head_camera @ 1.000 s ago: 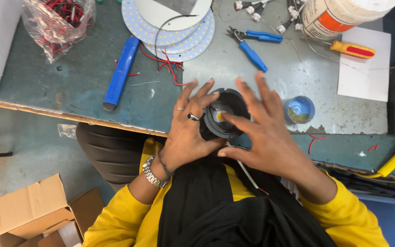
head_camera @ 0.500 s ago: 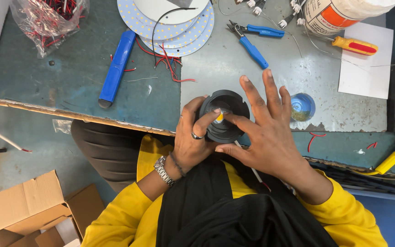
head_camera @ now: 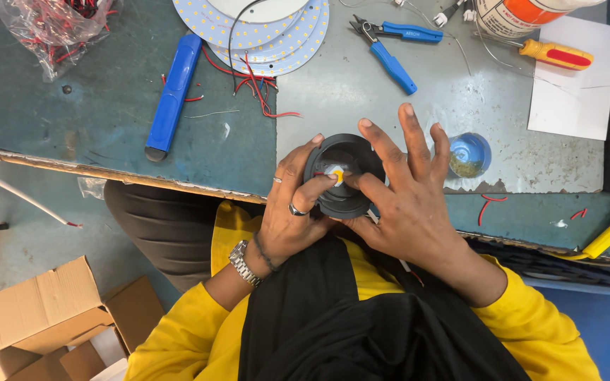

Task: The person assembles LED light fixtures at a workbench. They place LED modules into round black housings, solder the wires to the LED contacts using a soldering iron, press components into place by hand, and set finished housings aside on the bench.

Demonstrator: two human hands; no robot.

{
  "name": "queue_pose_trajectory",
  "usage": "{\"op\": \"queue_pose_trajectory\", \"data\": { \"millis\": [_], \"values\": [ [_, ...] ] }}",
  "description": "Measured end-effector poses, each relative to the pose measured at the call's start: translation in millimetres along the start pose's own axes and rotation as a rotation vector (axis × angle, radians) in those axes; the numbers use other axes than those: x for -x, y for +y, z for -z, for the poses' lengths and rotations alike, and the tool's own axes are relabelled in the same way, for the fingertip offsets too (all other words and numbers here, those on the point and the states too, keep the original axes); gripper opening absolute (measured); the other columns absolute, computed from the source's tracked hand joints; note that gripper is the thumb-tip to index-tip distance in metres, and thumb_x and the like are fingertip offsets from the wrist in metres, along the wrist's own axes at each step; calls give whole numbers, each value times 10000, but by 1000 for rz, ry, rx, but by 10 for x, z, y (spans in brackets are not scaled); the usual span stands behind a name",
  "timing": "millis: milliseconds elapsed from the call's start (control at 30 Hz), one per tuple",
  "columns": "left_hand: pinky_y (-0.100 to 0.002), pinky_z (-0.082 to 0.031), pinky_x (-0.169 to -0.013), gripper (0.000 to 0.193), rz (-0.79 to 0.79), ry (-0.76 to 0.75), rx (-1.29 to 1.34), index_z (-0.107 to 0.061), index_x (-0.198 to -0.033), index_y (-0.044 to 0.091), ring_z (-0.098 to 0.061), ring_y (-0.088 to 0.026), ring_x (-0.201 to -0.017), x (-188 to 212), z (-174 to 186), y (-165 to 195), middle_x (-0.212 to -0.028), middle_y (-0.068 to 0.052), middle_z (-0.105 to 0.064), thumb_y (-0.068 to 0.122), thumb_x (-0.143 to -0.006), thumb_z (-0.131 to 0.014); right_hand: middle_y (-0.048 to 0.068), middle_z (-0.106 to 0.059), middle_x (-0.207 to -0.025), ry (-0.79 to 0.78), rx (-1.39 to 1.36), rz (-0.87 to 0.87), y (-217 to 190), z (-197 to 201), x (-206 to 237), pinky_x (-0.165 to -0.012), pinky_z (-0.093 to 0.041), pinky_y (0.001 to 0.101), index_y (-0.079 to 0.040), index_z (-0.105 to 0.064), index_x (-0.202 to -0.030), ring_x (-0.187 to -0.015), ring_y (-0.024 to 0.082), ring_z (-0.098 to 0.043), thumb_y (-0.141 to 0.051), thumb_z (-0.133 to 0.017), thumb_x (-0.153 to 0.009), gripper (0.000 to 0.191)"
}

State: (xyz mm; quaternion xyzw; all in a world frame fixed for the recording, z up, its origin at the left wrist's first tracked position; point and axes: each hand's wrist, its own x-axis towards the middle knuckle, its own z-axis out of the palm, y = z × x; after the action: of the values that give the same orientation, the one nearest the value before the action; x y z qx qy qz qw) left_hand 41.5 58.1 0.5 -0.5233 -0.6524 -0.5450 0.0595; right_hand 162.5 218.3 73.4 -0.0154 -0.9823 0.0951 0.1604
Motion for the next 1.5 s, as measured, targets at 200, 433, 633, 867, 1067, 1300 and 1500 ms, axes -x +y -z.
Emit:
{"op": "queue_pose_trajectory", "data": {
  "millis": [200,433,633,867,1067,1300,1500],
  "values": [
    [-518,-492,-1153,817,3,2,-4,-441,-1372,155,-536,-449,-1390,13,-8,-15,-1559,-243,-421,97,-743,-960,143,-382,-1628,20,-16,3,-18,-14,24,-1177,-134,724,-122,-769,-1058,-1568,450,-135,-508,-807,-888,424],
    [-491,-509,-1142,824,33,15,7,-438,-1384,150,-538,-439,-1392,30,-48,8,-1568,-245,-415,90,-747,-957,162,-397,-1593,80,-173,-35,39,-31,66,-1197,-224,629,-114,-658,-1198,-1550,437,-234,-426,-885,-806,550],
    [-464,-515,-1162,850,99,40,13,-451,-1394,148,-521,-429,-1426,-61,-111,77,-1603,-221,-394,63,-711,-950,232,-407,-1607,198,-640,-109,129,-215,92,-1233,-429,467,-81,-311,-1493,-1502,393,-463,-177,-951,-747,988],
    [-511,-413,-1230,725,101,-63,65,-462,-1410,101,-431,-470,-1483,-131,181,190,-1617,-244,-343,182,-802,-848,247,-417,-1624,147,-953,-175,321,-405,94,-1217,-484,450,-132,-55,-1608,-1468,322,-523,7,-829,-771,1149],
    [-335,-542,-891,288,262,230,162,-489,-858,71,-636,-222,-964,-86,584,126,-1053,-81,-634,149,-860,-767,284,-390,-1556,128,-815,-44,316,-374,-148,-1161,-498,498,-223,24,-1568,-1378,334,-504,227,-729,-731,1213],
    [-249,-517,-602,225,369,247,101,-612,-826,32,-631,-130,-660,93,850,-156,-830,-14,-666,164,-873,-787,294,-330,-1574,121,-770,-41,250,-471,-427,-1084,-521,522,-254,44,-1575,-1405,377,-472,290,-662,-749,1215],
    [-244,-571,-669,188,355,203,116,-751,-957,54,-720,-113,-758,400,1015,-422,-896,-27,-745,230,-913,-801,314,-322,-1544,134,-709,-40,109,-499,-511,-1027,-479,533,-299,43,-1563,-1384,419,-480,312,-643,-737,1235]
  ]
}}
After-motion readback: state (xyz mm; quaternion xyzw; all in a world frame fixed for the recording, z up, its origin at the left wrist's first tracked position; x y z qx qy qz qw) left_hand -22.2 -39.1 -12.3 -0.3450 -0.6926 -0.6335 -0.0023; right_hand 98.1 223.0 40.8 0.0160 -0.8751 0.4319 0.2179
